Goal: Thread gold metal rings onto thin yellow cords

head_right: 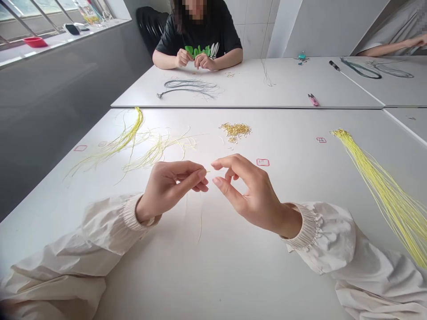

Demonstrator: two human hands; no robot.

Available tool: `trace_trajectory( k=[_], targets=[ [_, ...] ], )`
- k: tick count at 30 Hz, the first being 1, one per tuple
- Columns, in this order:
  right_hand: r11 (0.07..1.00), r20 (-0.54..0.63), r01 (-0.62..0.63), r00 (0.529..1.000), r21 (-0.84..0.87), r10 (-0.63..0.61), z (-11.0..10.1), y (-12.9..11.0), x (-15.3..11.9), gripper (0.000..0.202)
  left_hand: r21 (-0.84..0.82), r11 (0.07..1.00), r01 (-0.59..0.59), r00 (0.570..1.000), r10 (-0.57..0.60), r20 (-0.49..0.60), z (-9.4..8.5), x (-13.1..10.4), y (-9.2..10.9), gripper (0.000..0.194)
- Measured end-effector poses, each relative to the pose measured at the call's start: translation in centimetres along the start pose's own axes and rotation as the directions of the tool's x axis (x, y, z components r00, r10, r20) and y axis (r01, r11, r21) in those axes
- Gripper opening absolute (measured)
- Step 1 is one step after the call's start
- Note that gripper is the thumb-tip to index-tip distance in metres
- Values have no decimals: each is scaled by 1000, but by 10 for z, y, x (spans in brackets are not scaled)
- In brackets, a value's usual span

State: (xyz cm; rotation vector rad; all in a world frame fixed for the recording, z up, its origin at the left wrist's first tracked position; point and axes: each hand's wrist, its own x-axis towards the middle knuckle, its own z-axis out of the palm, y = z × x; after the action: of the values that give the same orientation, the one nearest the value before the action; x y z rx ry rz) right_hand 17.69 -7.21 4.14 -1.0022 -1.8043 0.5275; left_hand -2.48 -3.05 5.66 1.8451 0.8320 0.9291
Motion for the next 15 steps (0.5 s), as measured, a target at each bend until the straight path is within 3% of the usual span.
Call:
trace_trajectory(
  k=[3,9,15],
  targets=[
    [999,62,-47,997,19,46,2,0,1,9,17,999,-27,998,26,51,3,-4,-1,15],
    [991,124,-108,987,76,98,4,-1,2,8,-12,1000,-17,997,18,71,4,-7,2,14],
    [973,130,-134,985,188,111,6,0,-1,8,-175,966,188,979,-171,109,7,-10,7,21]
  ],
)
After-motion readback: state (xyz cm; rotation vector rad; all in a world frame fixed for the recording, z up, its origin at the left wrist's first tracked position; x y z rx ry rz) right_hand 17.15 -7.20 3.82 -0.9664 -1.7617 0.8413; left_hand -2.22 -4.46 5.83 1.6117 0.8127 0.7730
